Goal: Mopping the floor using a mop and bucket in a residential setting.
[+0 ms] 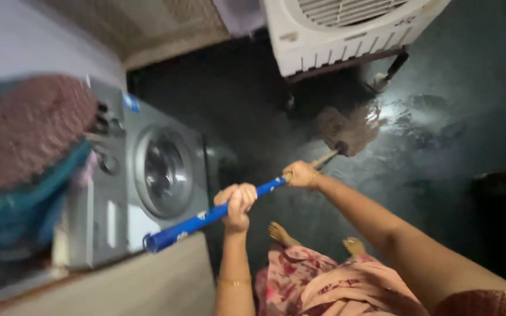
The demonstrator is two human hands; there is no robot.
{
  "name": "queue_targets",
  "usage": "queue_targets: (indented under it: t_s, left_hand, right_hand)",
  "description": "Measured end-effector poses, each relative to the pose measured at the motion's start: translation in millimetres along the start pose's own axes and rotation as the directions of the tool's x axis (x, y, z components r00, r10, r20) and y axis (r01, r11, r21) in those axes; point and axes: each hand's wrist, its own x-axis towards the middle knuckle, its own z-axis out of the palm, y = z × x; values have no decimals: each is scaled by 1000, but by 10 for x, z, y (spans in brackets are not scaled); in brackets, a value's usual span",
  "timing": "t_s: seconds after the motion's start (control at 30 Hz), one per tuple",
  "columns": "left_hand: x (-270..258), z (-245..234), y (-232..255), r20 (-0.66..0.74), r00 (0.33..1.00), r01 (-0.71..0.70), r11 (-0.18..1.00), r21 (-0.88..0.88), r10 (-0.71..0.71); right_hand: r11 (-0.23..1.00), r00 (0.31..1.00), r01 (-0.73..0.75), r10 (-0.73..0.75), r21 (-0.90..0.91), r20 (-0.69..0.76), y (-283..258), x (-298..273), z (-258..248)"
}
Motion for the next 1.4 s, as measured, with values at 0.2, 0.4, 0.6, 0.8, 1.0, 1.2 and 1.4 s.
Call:
queue_targets:
  t_s: [0.2, 0.4, 0.6, 0.8, 1.0, 1.2, 1.4]
  left_hand:
    - [-797, 938, -1081, -105, 991, 88, 996, 1, -87]
    - [-1953, 1355, -1479, 25, 998, 54, 990, 132, -58]
    - [-3054, 896, -81, -57, 998, 45, 970, 239, -33]
    - [-4314, 934, 1504, -248, 961, 27, 848, 530, 124]
    - [-5214, 1280, 1835, -443, 858, 97, 766, 635, 259]
    - [-5794, 1708, 1609, -492, 715, -58, 743, 667, 497]
    - [-5855, 2631, 894, -590, 718, -111, 897, 428, 370]
  right_hand:
    - [993, 987, -24, 5, -115, -164, 1217, -869, -321]
    - [950, 976, -83, 16, -302, -217, 1774, -1783, -181]
    - [971, 967, 197, -215, -137, -138, 686, -2180, 1076]
    - [876, 884, 466, -468, 124, -14, -1234, -2918, 2321]
    - [808, 788, 514, -577, 287, 213, -2033, -3704, 3007]
    - [897, 745, 434, -407, 79, 528, -2098, -4400, 2628]
    - [948, 884, 290, -211, -135, 417, -891, -5012, 1633]
